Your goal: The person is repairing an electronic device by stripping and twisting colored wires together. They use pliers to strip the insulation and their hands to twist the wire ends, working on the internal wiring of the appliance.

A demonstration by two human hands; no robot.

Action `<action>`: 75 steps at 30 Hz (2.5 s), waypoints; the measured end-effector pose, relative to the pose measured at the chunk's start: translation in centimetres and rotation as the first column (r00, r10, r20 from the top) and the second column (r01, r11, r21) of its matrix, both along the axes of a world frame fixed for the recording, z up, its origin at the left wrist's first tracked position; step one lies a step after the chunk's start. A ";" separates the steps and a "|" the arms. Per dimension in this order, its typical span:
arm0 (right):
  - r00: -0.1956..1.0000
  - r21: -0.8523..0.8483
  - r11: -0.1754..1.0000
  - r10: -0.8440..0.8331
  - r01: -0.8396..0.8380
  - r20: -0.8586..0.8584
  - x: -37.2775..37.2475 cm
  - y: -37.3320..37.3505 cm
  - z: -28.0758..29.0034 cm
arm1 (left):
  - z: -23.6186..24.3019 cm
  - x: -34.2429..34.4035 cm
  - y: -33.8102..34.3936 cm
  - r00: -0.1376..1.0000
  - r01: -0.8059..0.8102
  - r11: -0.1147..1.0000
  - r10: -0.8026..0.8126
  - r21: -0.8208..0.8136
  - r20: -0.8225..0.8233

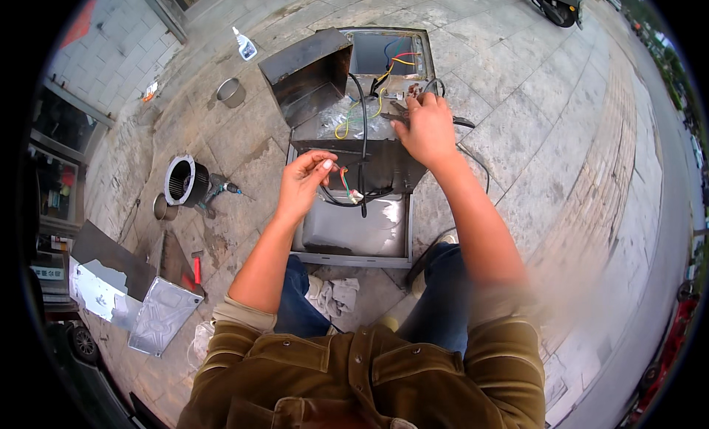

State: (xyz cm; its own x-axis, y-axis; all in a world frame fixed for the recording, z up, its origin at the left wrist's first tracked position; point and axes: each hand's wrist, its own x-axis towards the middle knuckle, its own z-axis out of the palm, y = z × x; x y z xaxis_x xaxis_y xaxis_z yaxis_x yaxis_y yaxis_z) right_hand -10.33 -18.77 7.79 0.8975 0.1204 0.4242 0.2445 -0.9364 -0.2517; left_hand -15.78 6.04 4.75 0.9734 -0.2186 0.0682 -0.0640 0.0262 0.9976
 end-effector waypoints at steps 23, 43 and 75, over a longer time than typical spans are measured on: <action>0.956 0.991 -0.095 0.287 0.096 -0.065 1.8 3.1 -3.4 | -1.1 8.6 -4.4 0.980 -0.133 0.916 0.066 0.378 0.186; 0.933 0.980 0.180 0.334 0.080 -0.138 2.7 3.8 -4.1 | 4.0 7.7 -4.9 0.698 -0.510 0.597 -0.133 0.619 0.704; 0.988 0.733 0.664 0.126 -0.148 0.085 5.0 5.5 -4.8 | 1.6 12.1 -4.8 0.809 -0.284 0.649 -0.234 0.706 0.540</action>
State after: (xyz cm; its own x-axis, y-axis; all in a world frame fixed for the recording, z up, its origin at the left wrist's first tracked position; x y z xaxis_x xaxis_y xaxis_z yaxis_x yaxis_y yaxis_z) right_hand -5.35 -13.28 2.95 0.8845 -0.1198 0.4510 0.3711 -0.4052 -0.8355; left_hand -3.64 1.23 6.39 0.8142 -0.4187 0.4023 -0.5731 -0.6906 0.4411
